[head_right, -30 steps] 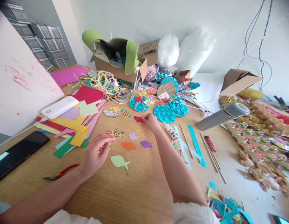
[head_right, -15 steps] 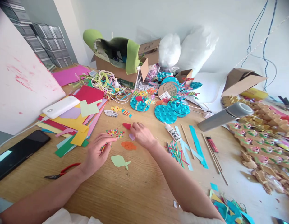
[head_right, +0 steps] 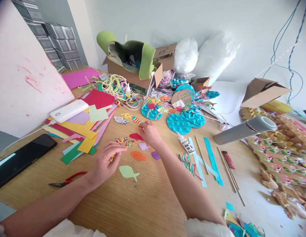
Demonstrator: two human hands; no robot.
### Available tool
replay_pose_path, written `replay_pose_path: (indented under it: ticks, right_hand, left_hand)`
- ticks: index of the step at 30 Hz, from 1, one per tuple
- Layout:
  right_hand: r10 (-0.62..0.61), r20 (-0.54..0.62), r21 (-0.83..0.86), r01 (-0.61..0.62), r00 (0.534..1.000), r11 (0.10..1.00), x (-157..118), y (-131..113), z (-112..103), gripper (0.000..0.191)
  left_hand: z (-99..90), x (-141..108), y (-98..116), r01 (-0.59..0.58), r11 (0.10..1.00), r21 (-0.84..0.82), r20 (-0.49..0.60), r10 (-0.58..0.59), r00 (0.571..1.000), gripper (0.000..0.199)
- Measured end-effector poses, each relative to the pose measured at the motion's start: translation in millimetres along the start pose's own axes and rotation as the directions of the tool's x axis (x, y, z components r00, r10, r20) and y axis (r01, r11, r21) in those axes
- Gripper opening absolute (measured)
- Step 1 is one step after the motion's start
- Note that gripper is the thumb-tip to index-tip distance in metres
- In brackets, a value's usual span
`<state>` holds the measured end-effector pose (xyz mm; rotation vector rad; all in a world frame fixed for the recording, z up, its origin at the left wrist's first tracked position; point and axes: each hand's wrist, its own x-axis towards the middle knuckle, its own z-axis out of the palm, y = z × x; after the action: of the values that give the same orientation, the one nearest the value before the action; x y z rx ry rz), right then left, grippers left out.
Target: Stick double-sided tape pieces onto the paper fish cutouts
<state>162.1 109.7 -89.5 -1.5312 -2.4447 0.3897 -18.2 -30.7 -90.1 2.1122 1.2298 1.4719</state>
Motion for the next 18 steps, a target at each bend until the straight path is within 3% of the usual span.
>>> replay_pose_path:
  ticks: [4, 8, 14, 18]
  right_hand:
    - [0.196, -0.036, -0.015, -0.197, 0.98, 0.98, 46.5, -5.0, 14.2, 0.026]
    - [0.324, -0.04, -0.017, -0.325, 0.945, 0.946, 70.0, -6.7, 25.2, 0.031]
    - [0.363, 0.036, 0.091, -0.365, 0.931, 0.927, 70.9, -0.8, 22.9, 0.013]
    - [0.324, 0.012, 0.21, -0.32, 0.946, 0.924, 55.6, 10.7, 8.8, 0.018]
  left_hand:
    - [0.5, 0.0, 0.2, -0.011, 1.0, 0.005, -0.013, 0.011, 1.0, 0.033]
    - [0.4, 0.8, -0.1, -0.008, 1.0, 0.021, -0.017, 0.008, 1.0, 0.032]
    - [-1.8, 2.2, 1.3, -0.031, 0.999, 0.041, -0.014, 0.032, 0.999, 0.032]
    - [-2.6, 3.1, 2.0, -0.03, 0.999, 0.025, -0.01, 0.03, 0.999, 0.033]
